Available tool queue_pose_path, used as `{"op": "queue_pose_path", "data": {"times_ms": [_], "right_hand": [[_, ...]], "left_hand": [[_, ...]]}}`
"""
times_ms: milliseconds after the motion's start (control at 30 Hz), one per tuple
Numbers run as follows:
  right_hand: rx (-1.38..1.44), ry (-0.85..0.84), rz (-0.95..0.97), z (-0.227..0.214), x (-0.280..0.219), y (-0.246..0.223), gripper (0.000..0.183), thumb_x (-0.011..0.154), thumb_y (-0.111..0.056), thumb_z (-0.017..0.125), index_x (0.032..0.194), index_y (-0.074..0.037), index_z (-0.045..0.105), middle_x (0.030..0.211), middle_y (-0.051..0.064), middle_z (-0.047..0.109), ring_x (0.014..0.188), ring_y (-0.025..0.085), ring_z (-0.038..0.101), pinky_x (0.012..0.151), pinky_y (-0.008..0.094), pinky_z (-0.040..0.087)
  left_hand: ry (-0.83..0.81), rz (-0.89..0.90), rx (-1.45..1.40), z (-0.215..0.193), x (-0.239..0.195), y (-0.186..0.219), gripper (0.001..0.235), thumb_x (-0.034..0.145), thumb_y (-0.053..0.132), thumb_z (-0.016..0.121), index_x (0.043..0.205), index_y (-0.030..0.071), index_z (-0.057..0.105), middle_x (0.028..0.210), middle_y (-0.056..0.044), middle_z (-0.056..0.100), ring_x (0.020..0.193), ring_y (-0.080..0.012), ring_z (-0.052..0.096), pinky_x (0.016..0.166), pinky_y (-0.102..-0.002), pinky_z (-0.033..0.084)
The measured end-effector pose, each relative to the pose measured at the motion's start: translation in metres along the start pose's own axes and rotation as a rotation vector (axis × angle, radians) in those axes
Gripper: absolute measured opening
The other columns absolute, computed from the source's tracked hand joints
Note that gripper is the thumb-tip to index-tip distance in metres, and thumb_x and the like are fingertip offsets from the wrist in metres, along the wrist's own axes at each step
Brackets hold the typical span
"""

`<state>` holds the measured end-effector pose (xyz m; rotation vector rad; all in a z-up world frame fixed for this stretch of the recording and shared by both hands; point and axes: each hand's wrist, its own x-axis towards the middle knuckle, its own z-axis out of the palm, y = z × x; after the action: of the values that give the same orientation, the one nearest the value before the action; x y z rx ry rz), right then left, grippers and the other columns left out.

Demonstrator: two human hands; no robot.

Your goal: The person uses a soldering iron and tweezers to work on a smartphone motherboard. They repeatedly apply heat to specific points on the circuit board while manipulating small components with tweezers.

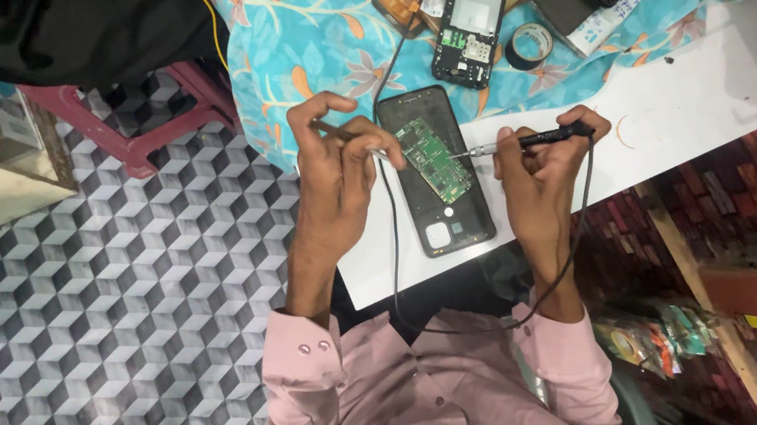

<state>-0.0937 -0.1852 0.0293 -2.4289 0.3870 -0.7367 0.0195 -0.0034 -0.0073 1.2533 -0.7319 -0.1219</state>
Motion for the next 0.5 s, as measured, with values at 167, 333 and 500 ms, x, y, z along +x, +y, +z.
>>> {"op": "queue_pose_path", "data": {"times_ms": [167,333,500], "right_hand": [[-0.021,0.069,-0.067,0.002,-0.007,-0.001,0.034,0.097,-0.003,0.066,0.065,0.001,0.057,0.062,0.011,0.051,0.108,0.029,0.039,0.084,0.038,0.041],[0.410,-0.069,0.339,0.005,-0.006,0.000,0.022,0.100,-0.015,0.064,0.090,-0.001,0.050,0.070,0.007,0.057,0.055,0.010,0.051,0.058,0.023,0.040],[0.483,-0.036,0.324,0.009,-0.008,-0.002,0.046,0.095,-0.013,0.070,0.117,-0.002,0.031,0.070,0.005,0.058,0.059,0.009,0.055,0.055,0.022,0.043]], "left_hand": [[-0.051,0.015,0.156,0.001,0.004,0.000,0.038,0.118,0.038,0.040,0.135,0.007,0.027,0.091,-0.009,0.072,0.058,-0.0090,0.048,0.057,-0.025,0.041],[-0.076,-0.004,0.183,0.001,0.006,0.006,0.038,0.117,0.036,0.039,0.134,0.006,0.027,0.092,-0.009,0.073,0.059,-0.0102,0.051,0.056,-0.025,0.043],[-0.043,0.045,0.145,-0.003,0.012,0.009,0.035,0.115,0.032,0.039,0.134,0.005,0.029,0.090,-0.012,0.071,0.058,-0.0105,0.052,0.055,-0.024,0.044]]}}
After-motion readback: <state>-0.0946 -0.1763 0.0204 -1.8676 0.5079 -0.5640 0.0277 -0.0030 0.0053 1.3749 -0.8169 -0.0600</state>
